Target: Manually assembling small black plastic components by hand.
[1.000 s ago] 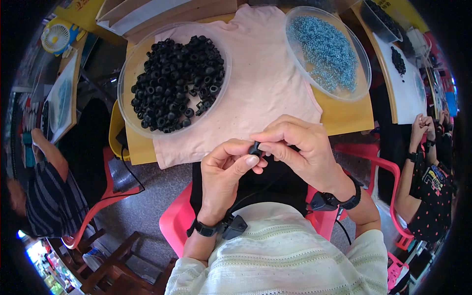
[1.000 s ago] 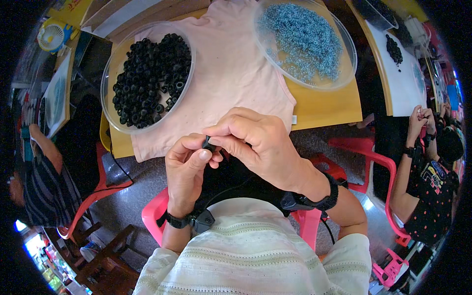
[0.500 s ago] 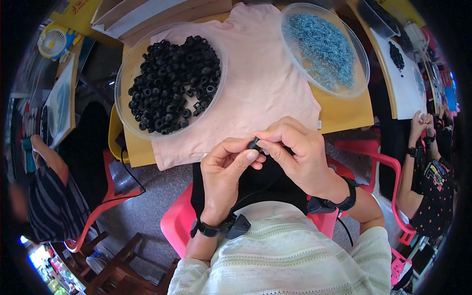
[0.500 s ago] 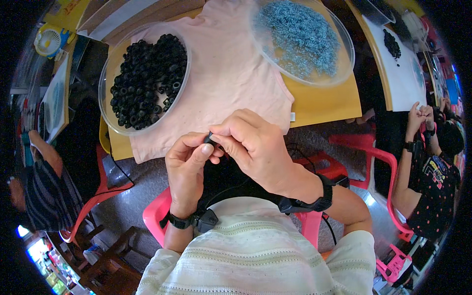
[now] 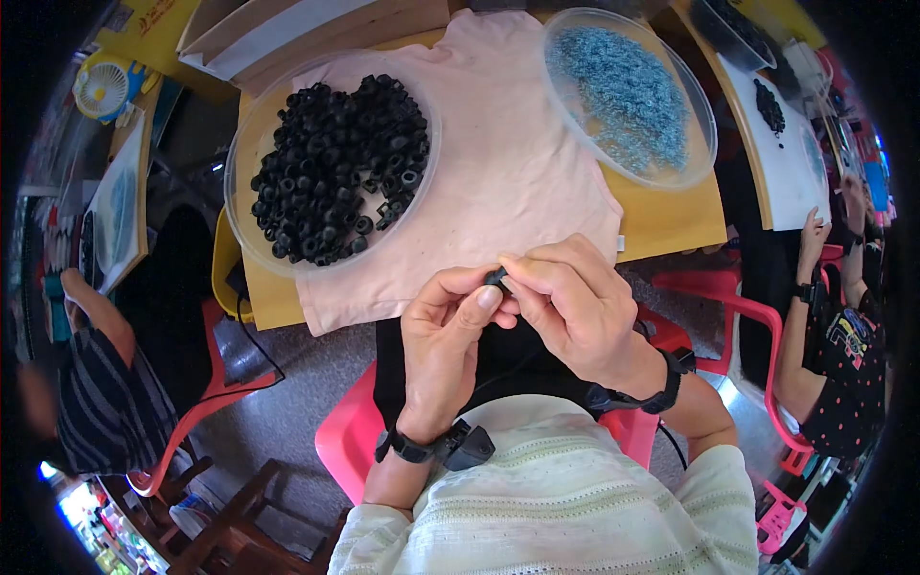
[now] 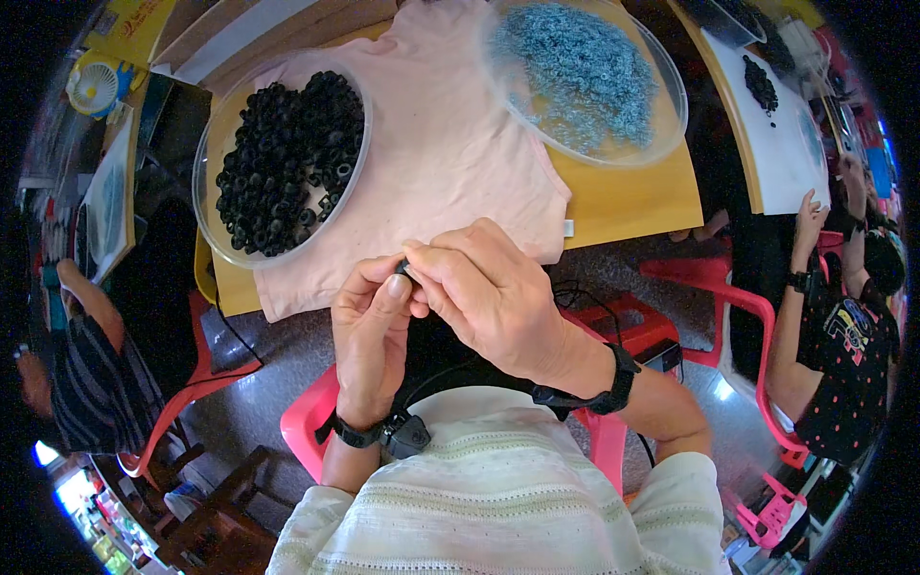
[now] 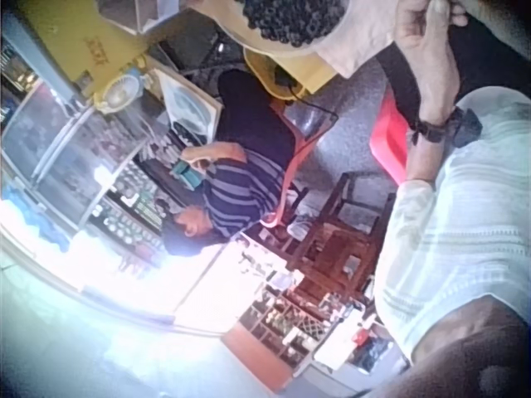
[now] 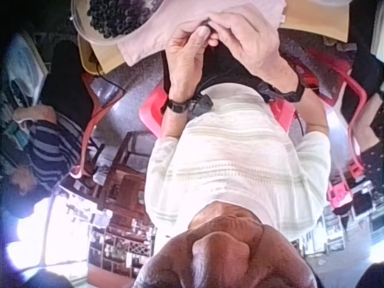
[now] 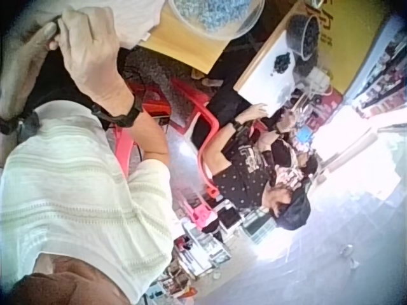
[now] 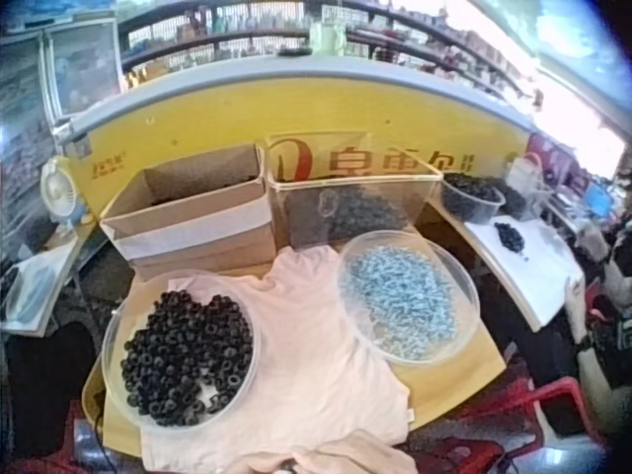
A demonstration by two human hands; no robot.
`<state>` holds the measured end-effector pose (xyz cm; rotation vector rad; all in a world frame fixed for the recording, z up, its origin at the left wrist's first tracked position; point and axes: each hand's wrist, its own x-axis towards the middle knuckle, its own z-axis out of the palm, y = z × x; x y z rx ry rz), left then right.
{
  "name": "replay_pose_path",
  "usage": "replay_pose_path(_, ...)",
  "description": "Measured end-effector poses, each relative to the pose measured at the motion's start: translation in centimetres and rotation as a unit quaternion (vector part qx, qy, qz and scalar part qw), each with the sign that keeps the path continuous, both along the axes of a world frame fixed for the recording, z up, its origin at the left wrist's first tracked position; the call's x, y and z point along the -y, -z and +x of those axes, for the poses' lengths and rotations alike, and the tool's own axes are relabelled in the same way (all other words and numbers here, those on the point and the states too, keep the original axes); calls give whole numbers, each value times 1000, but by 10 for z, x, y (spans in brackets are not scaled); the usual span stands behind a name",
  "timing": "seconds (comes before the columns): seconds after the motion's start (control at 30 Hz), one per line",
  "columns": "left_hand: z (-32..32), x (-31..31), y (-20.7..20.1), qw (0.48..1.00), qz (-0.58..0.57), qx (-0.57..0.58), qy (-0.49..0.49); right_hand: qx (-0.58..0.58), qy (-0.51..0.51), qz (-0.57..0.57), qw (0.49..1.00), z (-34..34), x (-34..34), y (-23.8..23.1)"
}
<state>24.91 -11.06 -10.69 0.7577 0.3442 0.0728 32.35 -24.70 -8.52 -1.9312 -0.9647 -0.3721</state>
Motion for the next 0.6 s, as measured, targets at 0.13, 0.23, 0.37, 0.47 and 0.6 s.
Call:
replay_pose_path(0.13, -1, -1, 7, 998, 61, 15, 1, -67, 0, -8, 998, -2, -2, 0)
replay_pose_path(0.23, -2, -2, 12, 999, 47, 8, 10, -104, -16, -14, 994, 1, 0, -1)
replay_pose_path(0.37, 5, -5, 10, 1000, 26, -4, 6, -116, -37, -15, 992, 10, -2, -8)
replay_pose_path(0.47, 6, -8, 4, 999, 51, 1, 8, -111, -44, -14, 993, 12, -3, -11)
replay_pose_path(0.6, 6, -10, 5, 998, 48, 10, 24, -76, -51, -24, 996, 14, -1, -9)
